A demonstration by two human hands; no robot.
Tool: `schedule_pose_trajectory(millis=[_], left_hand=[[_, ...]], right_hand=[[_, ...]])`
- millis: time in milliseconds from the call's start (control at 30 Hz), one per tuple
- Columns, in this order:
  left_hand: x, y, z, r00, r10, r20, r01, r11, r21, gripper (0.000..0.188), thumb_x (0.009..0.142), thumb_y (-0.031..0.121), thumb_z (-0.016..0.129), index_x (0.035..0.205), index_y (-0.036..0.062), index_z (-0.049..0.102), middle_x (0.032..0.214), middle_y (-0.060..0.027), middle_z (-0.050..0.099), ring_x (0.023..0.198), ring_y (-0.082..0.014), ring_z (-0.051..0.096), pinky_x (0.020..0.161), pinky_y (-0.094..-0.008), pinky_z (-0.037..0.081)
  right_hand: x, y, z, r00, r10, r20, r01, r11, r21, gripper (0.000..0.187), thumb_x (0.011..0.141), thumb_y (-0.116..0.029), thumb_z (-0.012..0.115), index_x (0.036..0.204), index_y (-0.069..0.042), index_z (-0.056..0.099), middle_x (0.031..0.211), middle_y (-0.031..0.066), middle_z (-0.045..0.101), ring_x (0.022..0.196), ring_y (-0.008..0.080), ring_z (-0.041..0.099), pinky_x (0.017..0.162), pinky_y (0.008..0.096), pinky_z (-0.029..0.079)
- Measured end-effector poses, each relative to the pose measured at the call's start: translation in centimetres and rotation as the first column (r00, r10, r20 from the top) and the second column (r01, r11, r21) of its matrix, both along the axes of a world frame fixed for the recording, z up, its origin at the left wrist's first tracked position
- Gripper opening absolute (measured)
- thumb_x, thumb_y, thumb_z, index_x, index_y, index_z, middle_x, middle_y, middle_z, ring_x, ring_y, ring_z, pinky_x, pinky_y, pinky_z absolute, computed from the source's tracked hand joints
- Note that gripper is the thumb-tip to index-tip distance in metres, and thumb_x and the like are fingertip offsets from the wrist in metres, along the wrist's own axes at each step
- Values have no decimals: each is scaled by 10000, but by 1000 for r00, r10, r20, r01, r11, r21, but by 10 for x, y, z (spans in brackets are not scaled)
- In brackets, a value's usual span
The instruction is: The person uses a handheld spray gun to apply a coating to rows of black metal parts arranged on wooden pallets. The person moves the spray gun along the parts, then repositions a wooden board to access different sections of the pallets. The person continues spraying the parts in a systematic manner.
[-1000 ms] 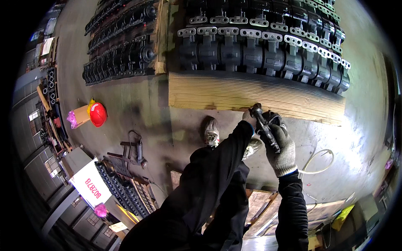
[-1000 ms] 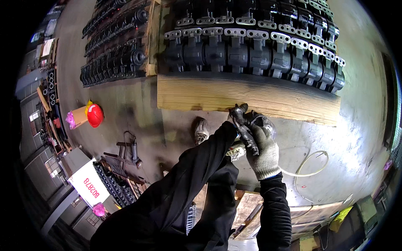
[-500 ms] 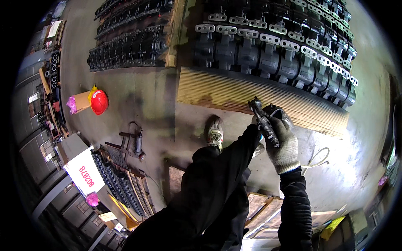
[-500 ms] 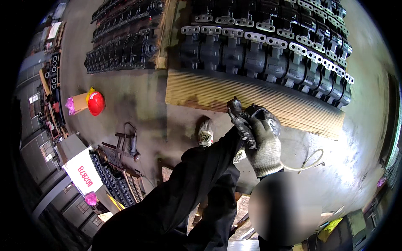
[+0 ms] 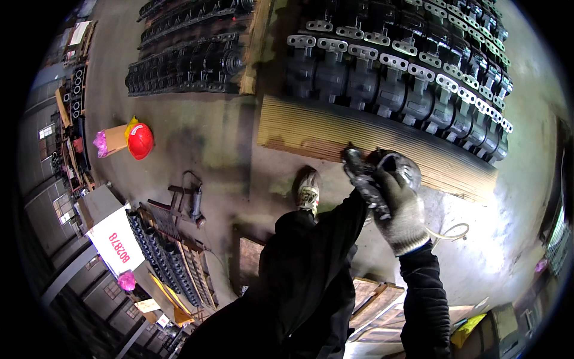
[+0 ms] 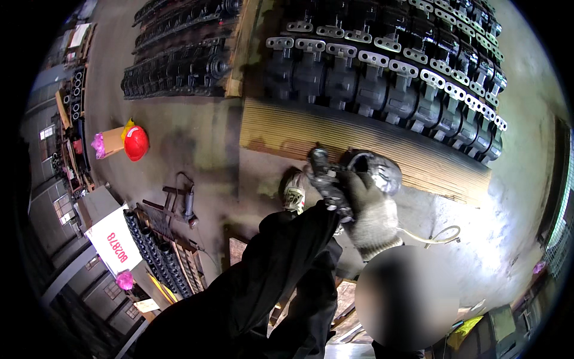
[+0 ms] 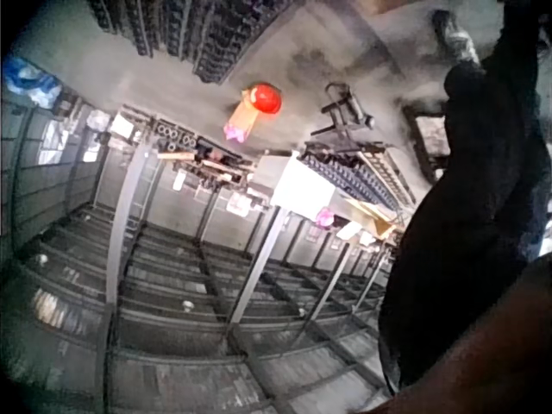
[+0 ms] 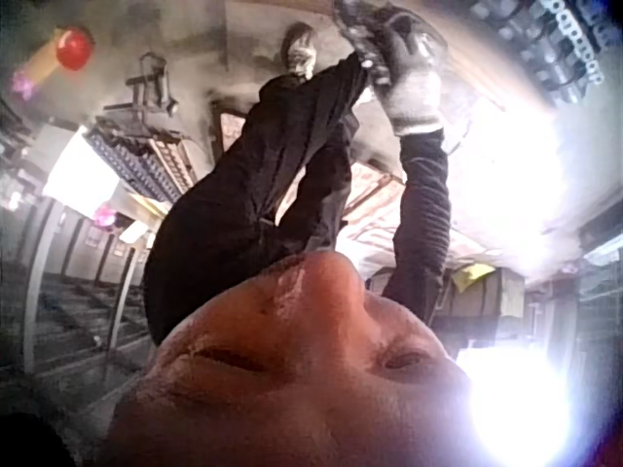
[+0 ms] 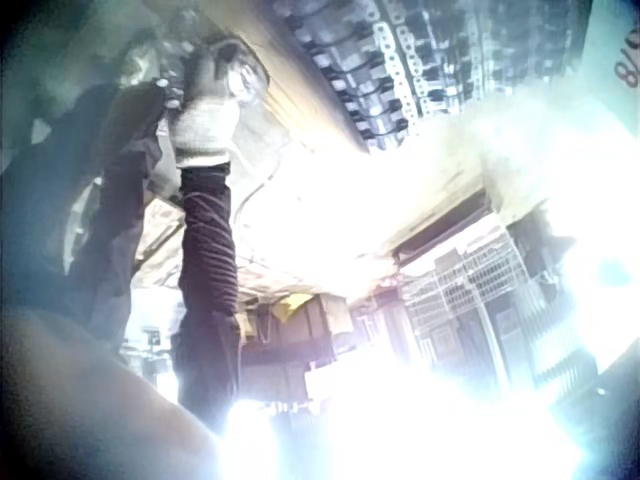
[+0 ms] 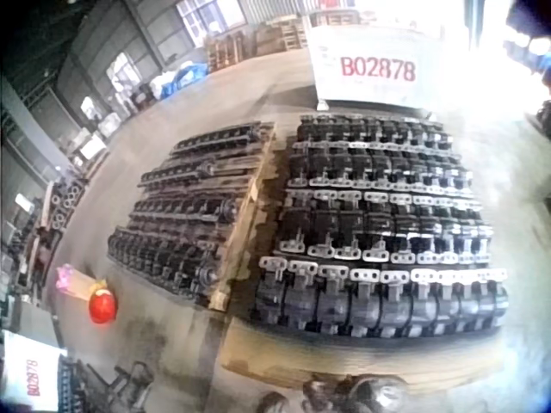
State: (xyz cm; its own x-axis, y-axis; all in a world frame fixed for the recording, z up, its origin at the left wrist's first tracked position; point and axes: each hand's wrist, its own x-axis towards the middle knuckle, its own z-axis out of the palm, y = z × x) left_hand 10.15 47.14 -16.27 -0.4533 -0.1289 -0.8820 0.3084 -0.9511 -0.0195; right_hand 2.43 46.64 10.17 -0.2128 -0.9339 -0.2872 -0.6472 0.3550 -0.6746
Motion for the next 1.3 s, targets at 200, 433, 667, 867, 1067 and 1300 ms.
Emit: schedule_pose_trajectory(millis=[200,433,667,867,1067,1300], left_hand=[[-4,2,3,1000,-12,-10,12,1000,9,215,969,229,543,1082,53,591,1000,-112,631,891,-247,640,766,-371,579],[-2,-1,2,1000,-14,8,14,1000,10,206,970,212,549,1095,52,588,1018,-115,630,899,-252,642,771,-376,591],[-9,0,5,1000,-25,-1,25,1000,15,200,971,196,555,1107,52,585,1036,-117,629,906,-256,643,777,-380,602],[-13,-1,6,1000,-25,-5,25,999,24,196,972,181,560,1117,51,582,1051,-119,627,912,-260,645,781,-384,612],[-20,-3,24,997,-11,82,10,1000,11,194,973,167,565,1128,51,580,1066,-121,626,918,-264,646,785,-387,622],[-12,-9,17,997,-42,-72,50,992,114,252,983,244,546,1126,40,584,1069,-129,635,963,-251,625,810,-375,565]], right_hand=[[12,-18,0,995,65,70,-65,998,-8,478,749,-135,690,1206,-78,560,1124,175,595,896,397,645,734,460,549],[3,-15,6,990,-105,90,108,994,-29,443,766,-119,667,1197,-82,572,1079,189,632,917,419,635,738,465,540],[11,-38,7,992,-54,117,57,998,-20,516,691,-76,672,1196,-68,564,1071,174,617,942,413,617,761,467,527],[-8,-24,1,980,-187,62,187,982,11,385,794,-145,666,1163,-76,584,1083,208,622,996,423,605,820,468,504],[-53,15,-15,932,-318,-173,325,945,18,348,792,-52,640,1137,-71,604,1042,210,639,909,410,641,757,475,519],[-43,19,0,952,-269,-147,278,959,47,453,779,-87,679,1219,-110,572,1144,204,610,911,409,655,759,472,542]])
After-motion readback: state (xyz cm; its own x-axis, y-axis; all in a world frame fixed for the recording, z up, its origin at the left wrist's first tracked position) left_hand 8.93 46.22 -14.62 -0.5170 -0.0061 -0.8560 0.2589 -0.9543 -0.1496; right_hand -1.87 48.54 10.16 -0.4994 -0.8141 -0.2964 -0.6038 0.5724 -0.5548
